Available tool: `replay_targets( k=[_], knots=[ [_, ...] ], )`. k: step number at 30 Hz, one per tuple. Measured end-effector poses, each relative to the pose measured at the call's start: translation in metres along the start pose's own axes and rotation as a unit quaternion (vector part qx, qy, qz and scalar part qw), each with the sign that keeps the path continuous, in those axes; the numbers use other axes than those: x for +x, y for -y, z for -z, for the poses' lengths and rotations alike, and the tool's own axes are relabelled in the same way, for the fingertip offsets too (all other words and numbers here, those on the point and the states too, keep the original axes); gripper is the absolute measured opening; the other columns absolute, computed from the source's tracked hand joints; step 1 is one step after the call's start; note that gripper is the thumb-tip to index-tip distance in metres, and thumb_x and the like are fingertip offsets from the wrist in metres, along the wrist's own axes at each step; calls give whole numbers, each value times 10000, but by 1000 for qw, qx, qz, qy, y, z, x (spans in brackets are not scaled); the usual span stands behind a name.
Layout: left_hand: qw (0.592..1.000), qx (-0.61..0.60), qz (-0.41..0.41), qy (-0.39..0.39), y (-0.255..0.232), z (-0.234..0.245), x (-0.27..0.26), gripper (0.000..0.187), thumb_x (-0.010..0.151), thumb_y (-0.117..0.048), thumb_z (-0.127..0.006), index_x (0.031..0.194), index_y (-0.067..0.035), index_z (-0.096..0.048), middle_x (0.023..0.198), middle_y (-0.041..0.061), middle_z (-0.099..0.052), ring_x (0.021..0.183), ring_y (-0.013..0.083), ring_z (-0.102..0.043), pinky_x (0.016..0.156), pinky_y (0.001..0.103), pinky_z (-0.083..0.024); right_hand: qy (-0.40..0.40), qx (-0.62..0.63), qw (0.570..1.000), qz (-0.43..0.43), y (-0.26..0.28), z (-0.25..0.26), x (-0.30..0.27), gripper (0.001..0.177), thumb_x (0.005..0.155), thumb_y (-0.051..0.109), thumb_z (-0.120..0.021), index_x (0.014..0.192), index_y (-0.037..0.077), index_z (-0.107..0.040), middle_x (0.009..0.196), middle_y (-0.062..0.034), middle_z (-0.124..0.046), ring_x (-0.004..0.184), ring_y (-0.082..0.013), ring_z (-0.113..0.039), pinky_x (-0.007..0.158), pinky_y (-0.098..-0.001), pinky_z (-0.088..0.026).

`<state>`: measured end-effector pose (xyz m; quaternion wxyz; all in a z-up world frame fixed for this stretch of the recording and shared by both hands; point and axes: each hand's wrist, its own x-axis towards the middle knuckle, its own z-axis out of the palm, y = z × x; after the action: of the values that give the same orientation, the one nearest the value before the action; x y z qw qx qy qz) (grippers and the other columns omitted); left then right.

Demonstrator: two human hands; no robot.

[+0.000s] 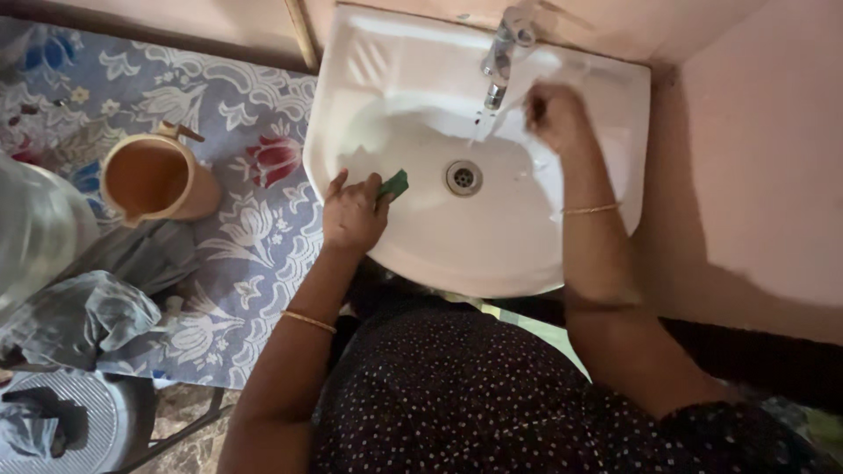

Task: The person cleans a bathroom sink using a green sponge, scrubbing the basin, the faucet, and the drain, and then rinsing the sink with water from the tap.

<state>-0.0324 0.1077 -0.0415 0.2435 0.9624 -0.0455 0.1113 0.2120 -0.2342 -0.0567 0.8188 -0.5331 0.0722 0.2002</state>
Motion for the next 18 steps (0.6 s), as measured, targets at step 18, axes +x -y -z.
replay_targets(
  k=[18],
  knots=[
    [1000,-9,13,5,-1,1,0,160,916,-200,-673,953,-83,-570,721,121,-690,754,328,-684,1131,487,-399,-71,-556,653,509,21,-2,64,367,827,-125,-695,1175,-11,-718,1122,-183,-728,947,-301,-677,782,-392,-562]
  ],
)
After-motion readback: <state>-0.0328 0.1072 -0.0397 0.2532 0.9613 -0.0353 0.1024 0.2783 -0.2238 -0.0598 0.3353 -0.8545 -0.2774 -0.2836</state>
